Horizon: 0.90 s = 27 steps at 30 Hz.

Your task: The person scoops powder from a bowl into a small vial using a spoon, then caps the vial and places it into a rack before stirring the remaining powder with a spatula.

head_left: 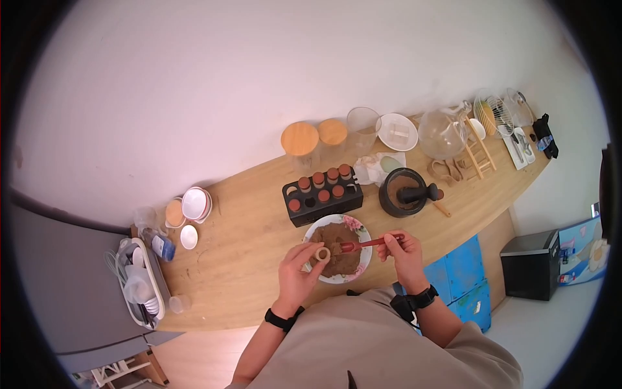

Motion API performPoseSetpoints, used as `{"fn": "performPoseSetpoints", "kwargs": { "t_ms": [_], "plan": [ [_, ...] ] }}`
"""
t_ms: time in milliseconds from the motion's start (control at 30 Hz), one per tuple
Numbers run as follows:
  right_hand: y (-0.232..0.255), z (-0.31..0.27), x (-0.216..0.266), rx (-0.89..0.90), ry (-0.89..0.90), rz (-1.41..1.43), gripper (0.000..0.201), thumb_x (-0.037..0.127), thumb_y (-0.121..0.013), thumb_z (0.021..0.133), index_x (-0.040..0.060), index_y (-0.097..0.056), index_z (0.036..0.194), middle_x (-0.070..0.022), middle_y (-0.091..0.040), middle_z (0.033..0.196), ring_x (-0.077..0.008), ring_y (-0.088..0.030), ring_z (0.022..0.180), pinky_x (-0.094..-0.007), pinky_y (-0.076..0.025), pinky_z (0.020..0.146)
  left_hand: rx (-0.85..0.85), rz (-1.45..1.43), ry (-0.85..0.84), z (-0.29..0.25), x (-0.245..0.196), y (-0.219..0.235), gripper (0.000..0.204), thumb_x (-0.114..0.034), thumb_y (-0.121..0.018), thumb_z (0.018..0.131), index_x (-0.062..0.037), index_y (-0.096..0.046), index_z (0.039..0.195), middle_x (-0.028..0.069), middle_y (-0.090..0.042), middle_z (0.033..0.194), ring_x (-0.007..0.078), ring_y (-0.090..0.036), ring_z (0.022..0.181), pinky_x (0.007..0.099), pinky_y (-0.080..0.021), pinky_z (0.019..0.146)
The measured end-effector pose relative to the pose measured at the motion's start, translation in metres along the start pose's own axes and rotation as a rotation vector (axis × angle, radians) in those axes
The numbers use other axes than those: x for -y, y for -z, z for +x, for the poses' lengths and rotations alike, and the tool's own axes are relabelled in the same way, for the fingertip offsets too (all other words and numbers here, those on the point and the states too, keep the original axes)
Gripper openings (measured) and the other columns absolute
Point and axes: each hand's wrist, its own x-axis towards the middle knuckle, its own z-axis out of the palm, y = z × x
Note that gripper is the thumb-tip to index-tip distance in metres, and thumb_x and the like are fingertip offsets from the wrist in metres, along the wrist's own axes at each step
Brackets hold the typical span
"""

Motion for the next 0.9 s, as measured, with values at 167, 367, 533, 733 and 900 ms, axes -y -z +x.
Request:
{"fn": "performPoseSetpoints", "kwargs": {
  "t_ms": [167, 367, 533, 733, 900],
  "plan": [
    [-0.006, -0.004, 0.003, -0.014, 0.003, -0.014, 0.021, 0.017, -0.065, 0.111, -0.0024, -0.073, 0.111, -0.0094, -0.075, 0.088, -0.014, -0.069, 0.072, -0.0296, -0.056, 0.066, -0.02, -0.002, -0.022, -0.003, 0.003, 0.002, 0.04, -0.001, -0.088, 0.083, -0.0048, -0.079, 0.122, 0.0165, -0.078, 0.121, 0.0305, -0.075, 0.108, 0.0372, -0.06, 0.091],
    [-0.013, -0.014, 0.013, -0.014, 0.036, 0.007, 0.018, 0.013, -0.064, 0.111, -0.003, -0.073, 0.113, -0.0082, -0.075, 0.088, -0.0117, -0.066, 0.073, -0.0279, -0.054, 0.067, -0.02, 0.003, 0.014, -0.005, 0.002, 0.004, 0.039, -0.002, -0.088, 0.083, -0.0039, -0.079, 0.121, 0.0166, -0.078, 0.121, 0.0306, -0.075, 0.11, 0.0373, -0.059, 0.094],
    [-0.013, -0.016, 0.013, -0.064, 0.102, -0.005, 0.016, 0.011, -0.064, 0.111, -0.0024, -0.072, 0.113, -0.0084, -0.075, 0.089, -0.012, -0.067, 0.073, -0.028, -0.055, 0.067, -0.013, -0.005, 0.004, -0.008, 0.001, 0.006, 0.038, -0.003, -0.089, 0.083, -0.0037, -0.079, 0.12, 0.0167, -0.078, 0.12, 0.0315, -0.075, 0.11, 0.0386, -0.059, 0.095],
    [-0.007, -0.024, 0.016, -0.083, 0.109, -0.025, 0.014, 0.011, -0.065, 0.11, -0.0015, -0.07, 0.114, -0.0086, -0.074, 0.087, -0.0128, -0.067, 0.073, -0.0284, -0.055, 0.066, 0.002, 0.03, -0.028, -0.011, 0.001, 0.002, 0.039, -0.005, -0.089, 0.082, -0.0043, -0.079, 0.119, 0.0161, -0.078, 0.118, 0.0344, -0.074, 0.11, 0.0414, -0.059, 0.095],
    [-0.011, -0.014, 0.015, -0.11, 0.084, -0.02, 0.014, 0.012, -0.066, 0.11, -0.0012, -0.07, 0.113, -0.0084, -0.073, 0.086, -0.0132, -0.067, 0.071, -0.0286, -0.055, 0.066, -0.011, 0.053, -0.027, -0.017, 0.012, -0.004, 0.041, -0.005, -0.089, 0.081, -0.0087, -0.079, 0.121, 0.0124, -0.076, 0.119, 0.0336, -0.072, 0.11, 0.0424, -0.059, 0.095]
  ]
}}
